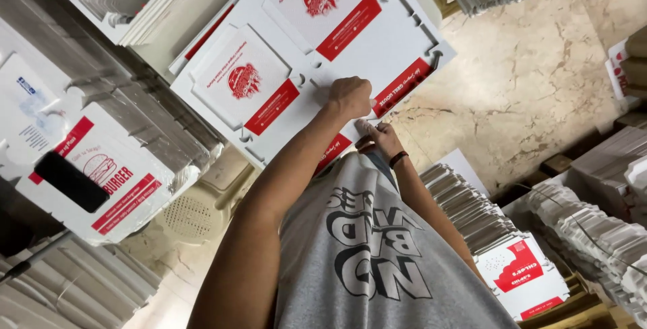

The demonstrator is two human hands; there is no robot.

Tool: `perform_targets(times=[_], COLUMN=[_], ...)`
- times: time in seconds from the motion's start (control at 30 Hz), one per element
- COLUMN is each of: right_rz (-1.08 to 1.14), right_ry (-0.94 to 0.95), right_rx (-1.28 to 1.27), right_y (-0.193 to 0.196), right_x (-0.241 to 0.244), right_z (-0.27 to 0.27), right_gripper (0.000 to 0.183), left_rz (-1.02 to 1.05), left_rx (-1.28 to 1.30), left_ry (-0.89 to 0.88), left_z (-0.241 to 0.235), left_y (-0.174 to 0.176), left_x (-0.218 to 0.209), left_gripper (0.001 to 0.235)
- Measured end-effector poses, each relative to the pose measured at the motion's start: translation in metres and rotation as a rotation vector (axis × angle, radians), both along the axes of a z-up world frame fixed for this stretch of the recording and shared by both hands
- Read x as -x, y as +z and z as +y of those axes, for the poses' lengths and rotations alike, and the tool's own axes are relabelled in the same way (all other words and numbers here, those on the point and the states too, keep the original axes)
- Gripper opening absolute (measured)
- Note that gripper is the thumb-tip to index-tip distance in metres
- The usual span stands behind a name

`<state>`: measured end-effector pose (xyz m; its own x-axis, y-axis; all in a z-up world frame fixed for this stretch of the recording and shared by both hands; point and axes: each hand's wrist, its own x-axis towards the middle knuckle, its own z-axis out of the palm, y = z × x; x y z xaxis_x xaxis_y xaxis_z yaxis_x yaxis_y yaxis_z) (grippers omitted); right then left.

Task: Removing excess perforated cardboard pieces from flat pizza box templates and stacking the cleaned sheets.

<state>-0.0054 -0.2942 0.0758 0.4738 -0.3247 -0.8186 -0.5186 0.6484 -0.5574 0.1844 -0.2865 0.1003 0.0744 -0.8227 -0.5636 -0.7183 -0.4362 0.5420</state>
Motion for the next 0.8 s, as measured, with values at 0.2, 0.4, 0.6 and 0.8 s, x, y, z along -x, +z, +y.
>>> perform_targets(times=[0.2, 0.4, 0.6, 0.8], right_rz=[0.048, -0.018, -0.108, -0.006], right_ry=[0.102, 0.023, -0.285, -0.195], right_rx=[-0.046, -0.085, -0.332, -0.215], right_y=[0.007, -0.006, -0.005, 0.000], right_x=[-0.006, -0.001, -0.015, -0.012], right_z=[-0.005, -0.003, 0.000, 0.002], right_gripper=[0.045, 0.034, 0.038, 0.036], left_rz=[-0.362, -0.252, -0.323, -0.114], left_rx=[0.129, 0.016, -0.013, -0.171], left_ry=[-0.361, -0.461, -0.440, -0.277], left_z=[-0.009, -0.012, -0.016, -0.033], left_y=[-0.030, -0.045, -0.058, -0.059], left_x=[0.013, 0.002, 0.008, -0.001], left_gripper=[0.011, 0.014, 0.011, 0.018])
